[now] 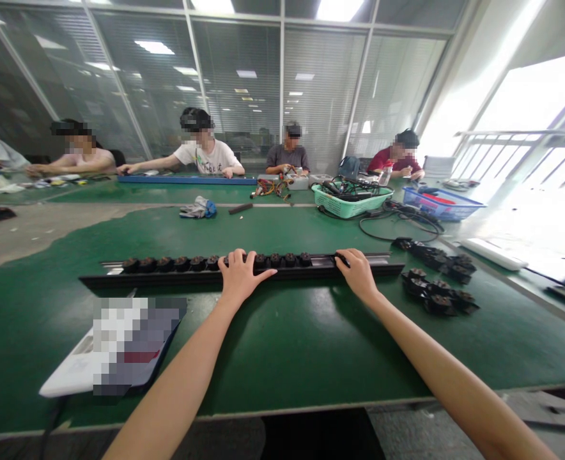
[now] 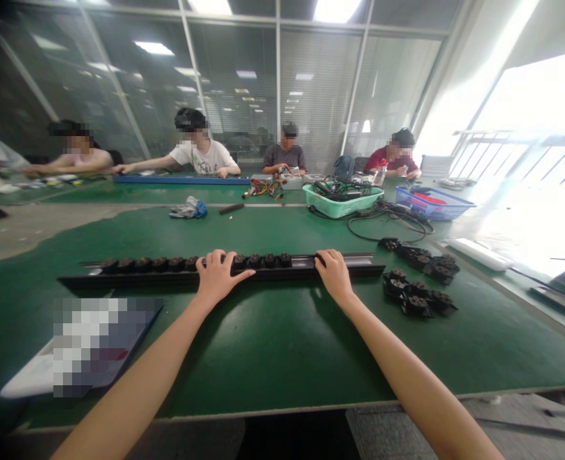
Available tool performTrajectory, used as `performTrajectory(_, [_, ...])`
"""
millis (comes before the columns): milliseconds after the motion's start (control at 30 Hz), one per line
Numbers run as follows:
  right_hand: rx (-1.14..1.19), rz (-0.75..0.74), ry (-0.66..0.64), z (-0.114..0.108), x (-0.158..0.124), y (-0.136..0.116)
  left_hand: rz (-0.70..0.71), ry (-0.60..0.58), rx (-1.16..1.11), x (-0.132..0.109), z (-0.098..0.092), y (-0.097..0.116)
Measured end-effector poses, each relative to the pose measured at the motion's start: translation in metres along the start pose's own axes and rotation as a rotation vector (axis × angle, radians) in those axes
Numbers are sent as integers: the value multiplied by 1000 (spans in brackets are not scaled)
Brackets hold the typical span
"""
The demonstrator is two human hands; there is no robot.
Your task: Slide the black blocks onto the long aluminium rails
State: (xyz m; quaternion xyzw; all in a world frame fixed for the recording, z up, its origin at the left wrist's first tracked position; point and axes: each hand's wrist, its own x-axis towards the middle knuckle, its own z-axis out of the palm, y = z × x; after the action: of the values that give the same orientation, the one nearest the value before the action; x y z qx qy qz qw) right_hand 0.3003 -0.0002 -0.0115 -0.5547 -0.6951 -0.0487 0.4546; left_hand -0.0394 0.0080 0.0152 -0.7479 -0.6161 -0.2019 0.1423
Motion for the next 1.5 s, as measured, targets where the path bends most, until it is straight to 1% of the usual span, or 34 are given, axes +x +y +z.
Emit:
performTrajectory(233, [-11,22,-12,-3,1,-2,-7,-6,-20,-1,-2,1])
performTrajectory(433, [-26,2,0,-1,0,-1,-13,-16,-31,0,-1,0])
performTrajectory(733, [-38,29,1,1,-1,-2,-1,-2,-33,-1,1,-2])
performTrajectory(1000, [-114,6,-20,-2,-3,-3,-1,-2,-12,-1,0,-1])
performTrajectory(1200, [-98,30,-22,-2,-1,-3,-10,-14,-24,0,-1,0])
performTrajectory(1500, [-126,61,2,4,1,-7,-6,-6,-33,-1,0,-1])
